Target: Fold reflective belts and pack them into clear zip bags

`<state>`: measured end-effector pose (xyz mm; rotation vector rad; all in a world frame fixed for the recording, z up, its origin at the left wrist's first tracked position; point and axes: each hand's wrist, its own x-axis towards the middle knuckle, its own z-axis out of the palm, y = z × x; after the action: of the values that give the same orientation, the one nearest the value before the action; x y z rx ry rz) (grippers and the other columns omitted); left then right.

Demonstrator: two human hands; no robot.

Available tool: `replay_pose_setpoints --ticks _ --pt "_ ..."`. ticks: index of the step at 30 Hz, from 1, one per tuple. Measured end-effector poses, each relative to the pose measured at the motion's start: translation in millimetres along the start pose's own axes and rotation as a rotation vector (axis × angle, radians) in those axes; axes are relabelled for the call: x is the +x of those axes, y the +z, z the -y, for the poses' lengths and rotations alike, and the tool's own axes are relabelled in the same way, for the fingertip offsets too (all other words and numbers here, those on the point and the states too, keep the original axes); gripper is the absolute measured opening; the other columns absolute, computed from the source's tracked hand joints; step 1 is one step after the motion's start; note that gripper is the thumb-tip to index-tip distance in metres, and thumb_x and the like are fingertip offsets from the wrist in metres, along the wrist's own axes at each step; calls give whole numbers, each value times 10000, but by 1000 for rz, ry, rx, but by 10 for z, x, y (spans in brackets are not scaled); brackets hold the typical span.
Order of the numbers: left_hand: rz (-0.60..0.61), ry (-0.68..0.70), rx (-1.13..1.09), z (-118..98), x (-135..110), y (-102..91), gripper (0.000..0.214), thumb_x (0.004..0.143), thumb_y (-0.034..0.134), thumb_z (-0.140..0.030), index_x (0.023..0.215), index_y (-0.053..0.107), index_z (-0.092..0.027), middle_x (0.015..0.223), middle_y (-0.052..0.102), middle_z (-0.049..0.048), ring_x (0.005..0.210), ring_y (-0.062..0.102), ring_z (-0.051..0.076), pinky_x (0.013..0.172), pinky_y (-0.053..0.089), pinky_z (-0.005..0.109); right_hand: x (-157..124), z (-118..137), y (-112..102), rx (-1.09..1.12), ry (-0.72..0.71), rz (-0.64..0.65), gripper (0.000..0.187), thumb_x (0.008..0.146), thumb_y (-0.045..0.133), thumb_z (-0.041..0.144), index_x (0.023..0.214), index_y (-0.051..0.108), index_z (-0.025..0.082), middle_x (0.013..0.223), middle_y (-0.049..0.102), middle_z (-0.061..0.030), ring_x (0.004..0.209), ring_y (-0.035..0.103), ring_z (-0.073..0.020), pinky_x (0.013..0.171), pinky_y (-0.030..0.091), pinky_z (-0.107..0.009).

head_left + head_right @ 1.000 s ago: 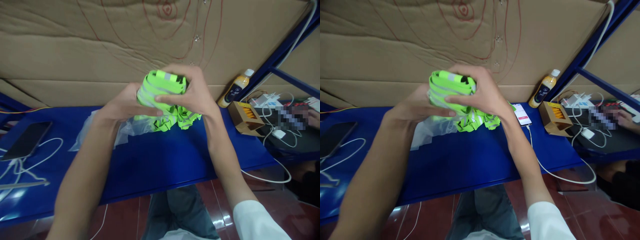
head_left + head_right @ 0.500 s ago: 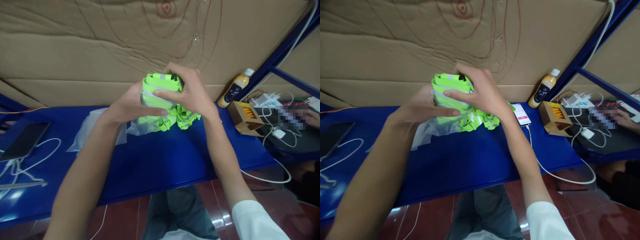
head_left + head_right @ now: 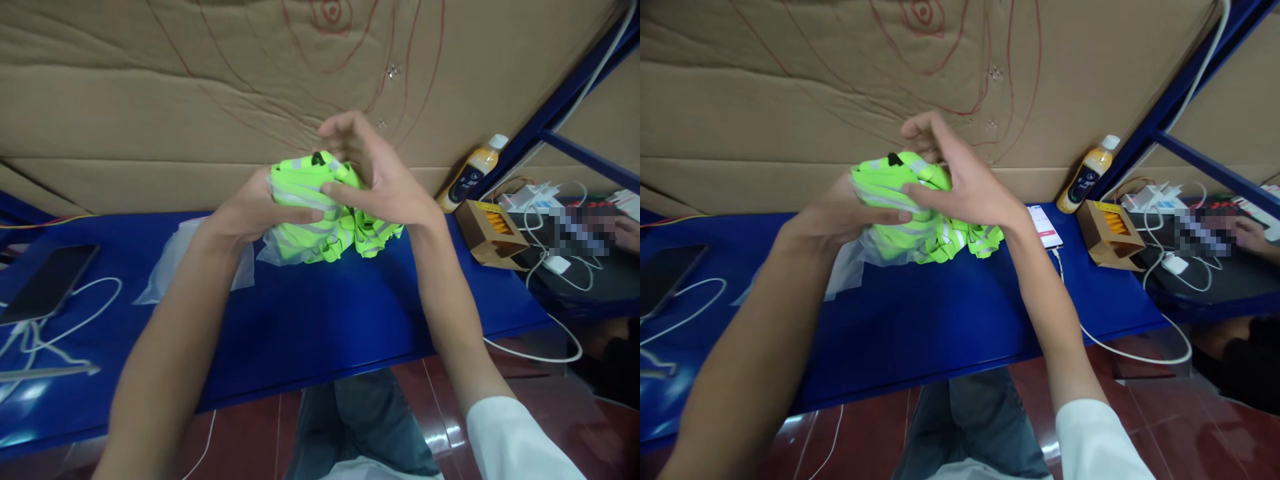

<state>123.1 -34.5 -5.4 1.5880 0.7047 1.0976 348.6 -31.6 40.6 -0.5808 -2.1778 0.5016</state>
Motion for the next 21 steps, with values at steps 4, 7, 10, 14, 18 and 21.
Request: replay_pose_setpoints --ticks 4,7,10,14,18,21 --pt "-39 6 -19 -44 -19 -8 671 603 1037 -297 1203 755 -192 1217 783 87 1100 744 326 979 641 449 -5 -14 -80 -36 100 -101 380 923 701 608 1133 672 292 1212 725 -61 1136 673 -258 947 595 -403" --pt "-86 7 -8 -54 -26 15 585 604 1027 -268 1127 776 -194 1135 800 68 1023 754 293 917 647 413 6 17 -97 -54 132 -99 356 888 749 617 971 738 271 1026 763 -45 965 683 -249 892 602 -418" --pt "-110 16 7 -54 -26 57 502 611 1007 -247 1061 791 -198 1094 803 59 964 753 256 873 638 378 18 71 -84 -35 108 -94 280 870 790 555 904 769 278 961 777 -27 892 679 -242 851 596 -411" --pt "-138 34 112 -81 -26 89 502 584 1018 -308 1011 776 -198 1031 796 48 960 750 272 855 630 375 19 95 -46 2 26 -92 93 914 749 352 897 780 265 927 784 -10 881 709 -233 837 586 -396" --pt "-90 55 151 -99 -27 57 522 585 1020 -302 1028 765 -195 987 793 36 957 731 278 841 637 409 18 59 -15 157 41 -53 149 910 758 347 950 775 205 969 801 -21 912 734 -207 874 609 -376" --pt "-107 88 123 -89 -22 45 482 586 1017 -302 986 766 -201 950 786 27 926 732 268 799 639 391 8 78 -13 176 80 29 122 942 705 290 1006 759 200 1056 806 -43 991 746 -212 903 612 -371"
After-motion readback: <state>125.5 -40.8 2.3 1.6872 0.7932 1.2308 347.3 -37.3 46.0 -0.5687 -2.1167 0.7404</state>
